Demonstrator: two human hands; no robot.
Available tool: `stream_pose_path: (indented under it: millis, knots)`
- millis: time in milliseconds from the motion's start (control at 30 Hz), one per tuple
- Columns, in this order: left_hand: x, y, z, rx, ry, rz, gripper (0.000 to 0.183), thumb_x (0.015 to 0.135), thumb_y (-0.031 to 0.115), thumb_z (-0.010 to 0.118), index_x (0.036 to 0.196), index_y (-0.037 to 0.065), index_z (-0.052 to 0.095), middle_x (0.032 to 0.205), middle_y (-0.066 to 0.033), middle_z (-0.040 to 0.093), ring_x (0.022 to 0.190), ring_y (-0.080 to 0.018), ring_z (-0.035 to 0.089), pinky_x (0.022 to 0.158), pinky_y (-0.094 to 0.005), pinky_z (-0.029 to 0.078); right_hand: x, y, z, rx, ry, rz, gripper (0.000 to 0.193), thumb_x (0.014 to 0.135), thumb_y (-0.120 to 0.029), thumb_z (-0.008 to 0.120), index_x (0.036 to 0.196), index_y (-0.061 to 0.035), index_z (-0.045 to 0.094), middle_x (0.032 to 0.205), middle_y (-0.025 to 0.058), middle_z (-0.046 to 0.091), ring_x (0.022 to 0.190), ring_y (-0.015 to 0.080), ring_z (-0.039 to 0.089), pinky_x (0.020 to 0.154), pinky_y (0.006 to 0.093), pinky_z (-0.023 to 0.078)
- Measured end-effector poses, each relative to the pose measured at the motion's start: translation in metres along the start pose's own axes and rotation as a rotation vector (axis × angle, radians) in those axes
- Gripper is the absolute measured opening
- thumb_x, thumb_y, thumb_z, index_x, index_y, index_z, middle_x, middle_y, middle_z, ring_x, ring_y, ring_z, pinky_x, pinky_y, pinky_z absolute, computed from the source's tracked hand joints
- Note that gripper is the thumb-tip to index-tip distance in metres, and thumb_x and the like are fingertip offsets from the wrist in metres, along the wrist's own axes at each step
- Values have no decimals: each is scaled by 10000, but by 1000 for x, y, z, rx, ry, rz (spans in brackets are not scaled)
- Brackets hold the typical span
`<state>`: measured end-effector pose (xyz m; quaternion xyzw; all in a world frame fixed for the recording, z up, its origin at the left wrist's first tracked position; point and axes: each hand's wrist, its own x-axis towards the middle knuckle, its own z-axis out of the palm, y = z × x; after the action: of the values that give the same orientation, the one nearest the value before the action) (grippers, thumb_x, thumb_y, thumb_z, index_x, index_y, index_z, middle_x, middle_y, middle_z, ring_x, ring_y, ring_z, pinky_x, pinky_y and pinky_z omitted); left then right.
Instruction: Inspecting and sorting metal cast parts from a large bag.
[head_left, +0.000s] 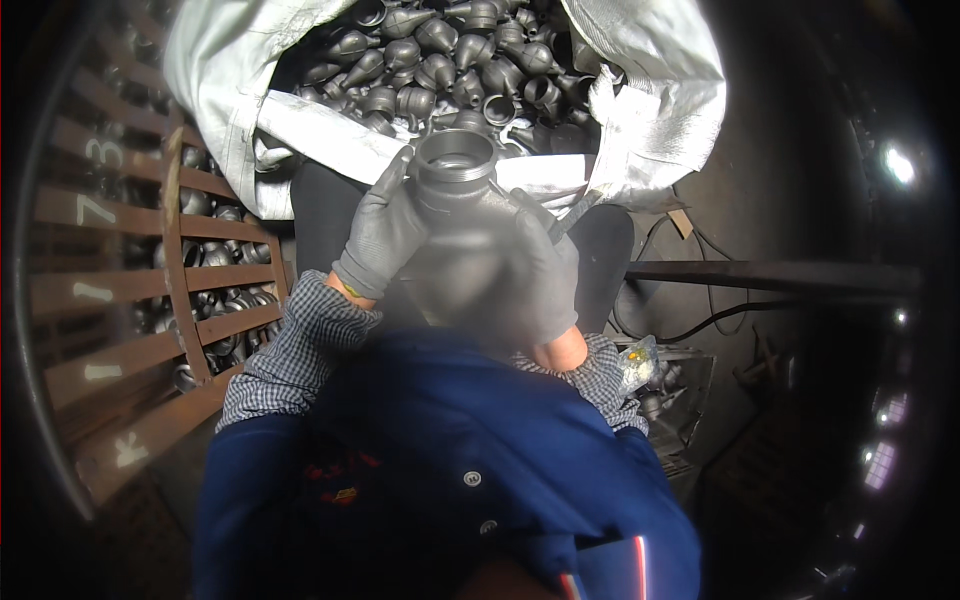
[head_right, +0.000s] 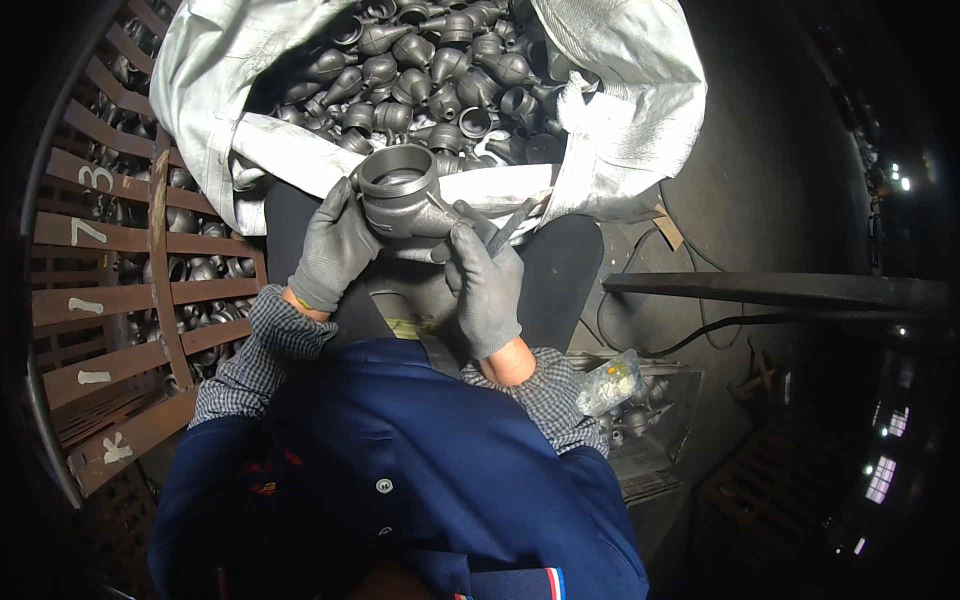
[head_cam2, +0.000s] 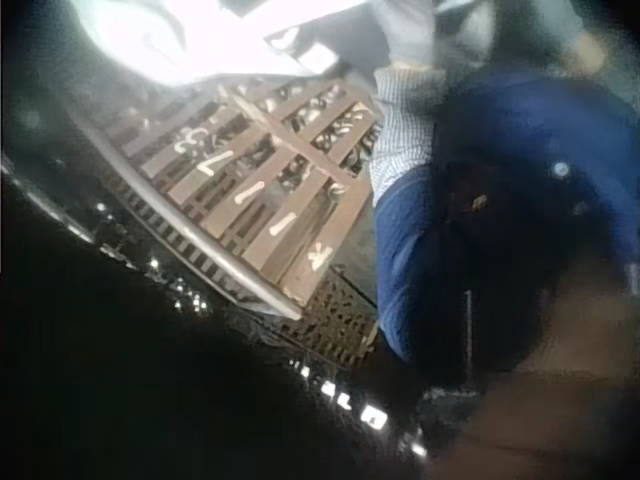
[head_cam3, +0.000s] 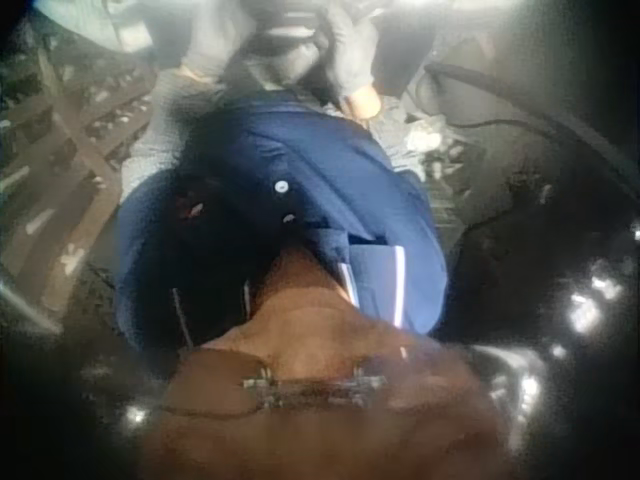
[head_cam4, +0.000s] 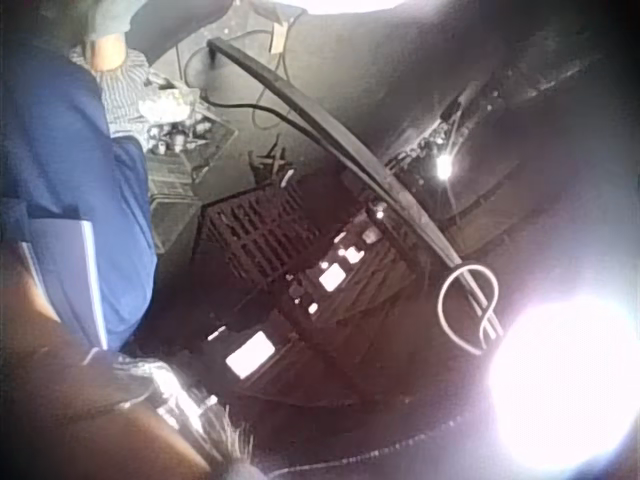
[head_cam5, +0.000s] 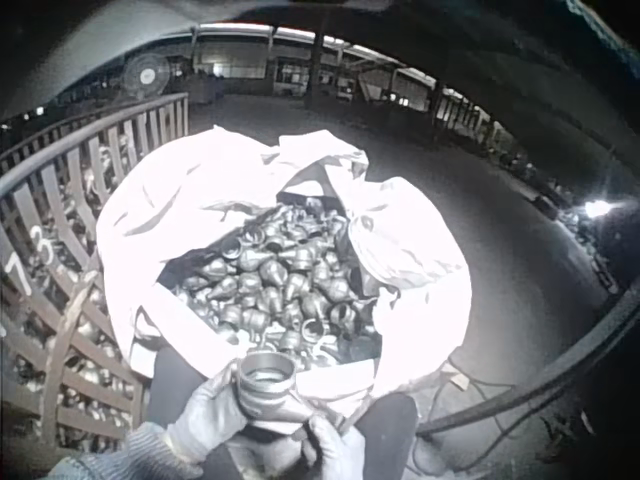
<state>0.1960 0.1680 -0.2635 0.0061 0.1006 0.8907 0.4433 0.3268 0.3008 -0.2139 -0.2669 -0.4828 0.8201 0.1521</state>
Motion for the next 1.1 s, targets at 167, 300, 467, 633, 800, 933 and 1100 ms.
stream_pose_path:
  millis: [167, 300, 467, 633, 800, 933, 1100]
  knots:
    - [2, -10, 1, 118, 78, 118, 492, 986, 351, 399, 1360, 35, 356, 1398, -108, 400, 1296, -270, 383, 1102, -453, 302, -10, -1, 3, -385, -178, -192, 470, 932, -204, 541, 1309, 58, 440, 778, 9, 569, 544, 16, 397, 485, 163, 315]
    - [6, -4, -4, -277, -84, -37, 517, 967, 449, 379, 1300, 56, 426, 1282, -129, 507, 1174, -285, 507, 1016, -446, 417, -11, 1, 8, -826, -377, -457, 476, 942, -190, 518, 1336, 56, 413, 803, 1, 558, 582, 22, 423, 521, 170, 346]
    - [-9, 6, 0, -99, 153, -34, 558, 954, 507, 352, 1246, 45, 468, 1171, -156, 567, 1060, -302, 586, 916, -451, 505, -2, 1, 13, -1034, -445, -828, 481, 957, -185, 477, 1366, 51, 386, 864, 8, 562, 658, 40, 471, 595, 191, 398]
    - [-18, 15, 7, -44, 119, 16, 457, 993, 392, 368, 1206, 8, 493, 1159, -139, 577, 1046, -223, 582, 924, -343, 502, -10, -18, 3, -695, -391, -294, 404, 941, -151, 462, 1306, 22, 482, 985, 91, 631, 844, 143, 587, 744, 280, 465]
    - [-18, 21, 3, 12, 155, 42, 544, 977, 472, 349, 1299, 36, 400, 1247, -169, 514, 1119, -308, 558, 908, -474, 519, -7, -29, 8, -907, -360, -456, 358, 867, -55, 534, 1219, -8, 571, 903, 135, 632, 800, 200, 624, 704, 288, 478]
    - [-20, 19, 4, 367, 195, 183, 543, 982, 463, 343, 1300, 26, 397, 1257, -173, 505, 1127, -306, 551, 917, -464, 515, -8, -32, 14, -1028, -375, -581, 379, 839, -38, 582, 1216, -66, 591, 915, 150, 627, 807, 261, 632, 703, 305, 492]
    - [-22, 20, 13, 50, 94, 26, 564, 975, 466, 369, 1308, 12, 395, 1266, -178, 500, 1154, -302, 531, 983, -445, 464, -7, -35, 17, -1149, -385, -679, 430, 806, -48, 614, 1222, -154, 603, 887, 99, 624, 784, 264, 625, 677, 338, 493]
